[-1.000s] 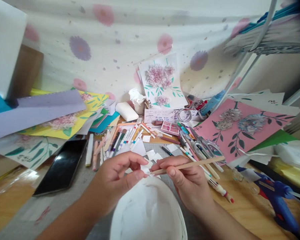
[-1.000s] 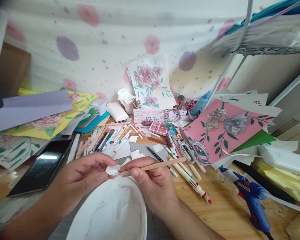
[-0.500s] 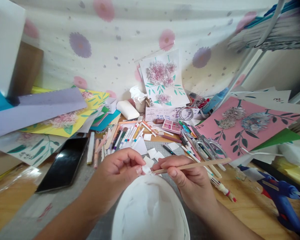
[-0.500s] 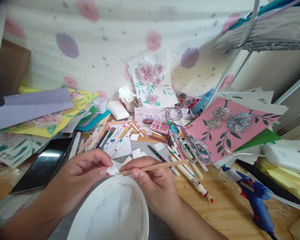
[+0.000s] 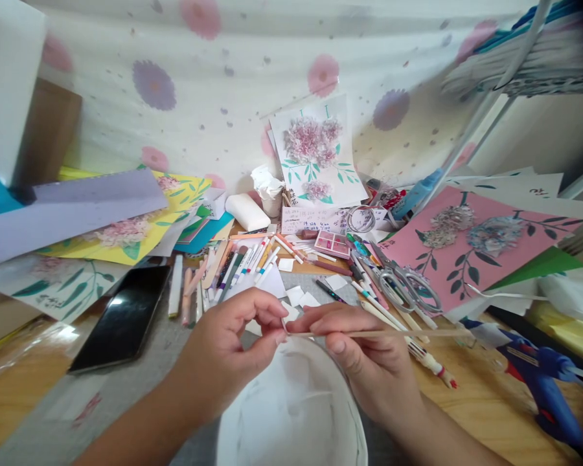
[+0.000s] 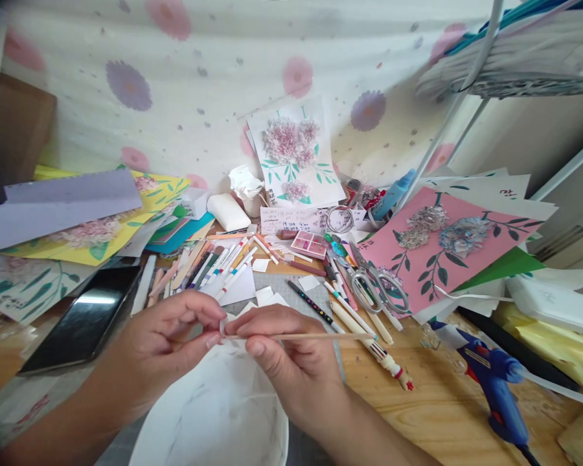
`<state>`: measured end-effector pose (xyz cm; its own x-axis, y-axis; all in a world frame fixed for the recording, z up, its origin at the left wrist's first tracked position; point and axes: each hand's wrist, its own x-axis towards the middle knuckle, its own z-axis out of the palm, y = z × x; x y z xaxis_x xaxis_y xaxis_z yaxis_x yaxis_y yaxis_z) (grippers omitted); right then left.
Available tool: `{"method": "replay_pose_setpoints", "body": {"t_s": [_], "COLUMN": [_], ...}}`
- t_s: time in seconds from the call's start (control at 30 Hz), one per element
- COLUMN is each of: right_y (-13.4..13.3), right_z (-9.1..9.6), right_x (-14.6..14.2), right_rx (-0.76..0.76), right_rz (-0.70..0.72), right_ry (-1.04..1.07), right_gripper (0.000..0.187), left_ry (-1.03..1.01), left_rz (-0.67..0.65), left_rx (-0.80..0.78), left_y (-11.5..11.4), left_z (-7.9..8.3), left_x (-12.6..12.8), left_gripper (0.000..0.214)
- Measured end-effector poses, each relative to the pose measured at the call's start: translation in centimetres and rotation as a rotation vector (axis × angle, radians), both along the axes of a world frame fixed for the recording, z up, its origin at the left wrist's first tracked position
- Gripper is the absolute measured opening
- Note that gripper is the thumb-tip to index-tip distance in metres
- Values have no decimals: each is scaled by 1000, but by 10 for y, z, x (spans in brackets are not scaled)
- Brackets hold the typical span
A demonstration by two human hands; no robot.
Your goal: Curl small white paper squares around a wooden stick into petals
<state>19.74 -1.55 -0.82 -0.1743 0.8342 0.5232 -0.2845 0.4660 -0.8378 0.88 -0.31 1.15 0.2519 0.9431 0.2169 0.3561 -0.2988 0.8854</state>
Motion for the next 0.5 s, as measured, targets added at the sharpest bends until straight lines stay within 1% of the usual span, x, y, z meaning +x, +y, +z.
{"method": "replay_pose_setpoints", "body": {"t_s": [0.1, 0.2, 0.37, 0.5], "right_y": [4, 10, 20, 25], "right_z": [-6, -10, -3, 3], "right_x": [0, 2, 7, 9], "right_rx": [-71, -121, -208, -270], "right_rz": [9, -35, -124, -159], "right_ry": [77, 140, 268, 328], "right_gripper": [15, 11, 8, 10], "left_ry": [-36, -19, 0, 9], "left_rz": [-36, -55, -63, -119], "left_rx": [-9, 22, 97, 122], "left_y": [0, 0, -1, -1], "left_z": [-5, -7, -4, 0], "left_x": [-2, -3, -6, -7], "left_gripper": [17, 21, 20, 19]}}
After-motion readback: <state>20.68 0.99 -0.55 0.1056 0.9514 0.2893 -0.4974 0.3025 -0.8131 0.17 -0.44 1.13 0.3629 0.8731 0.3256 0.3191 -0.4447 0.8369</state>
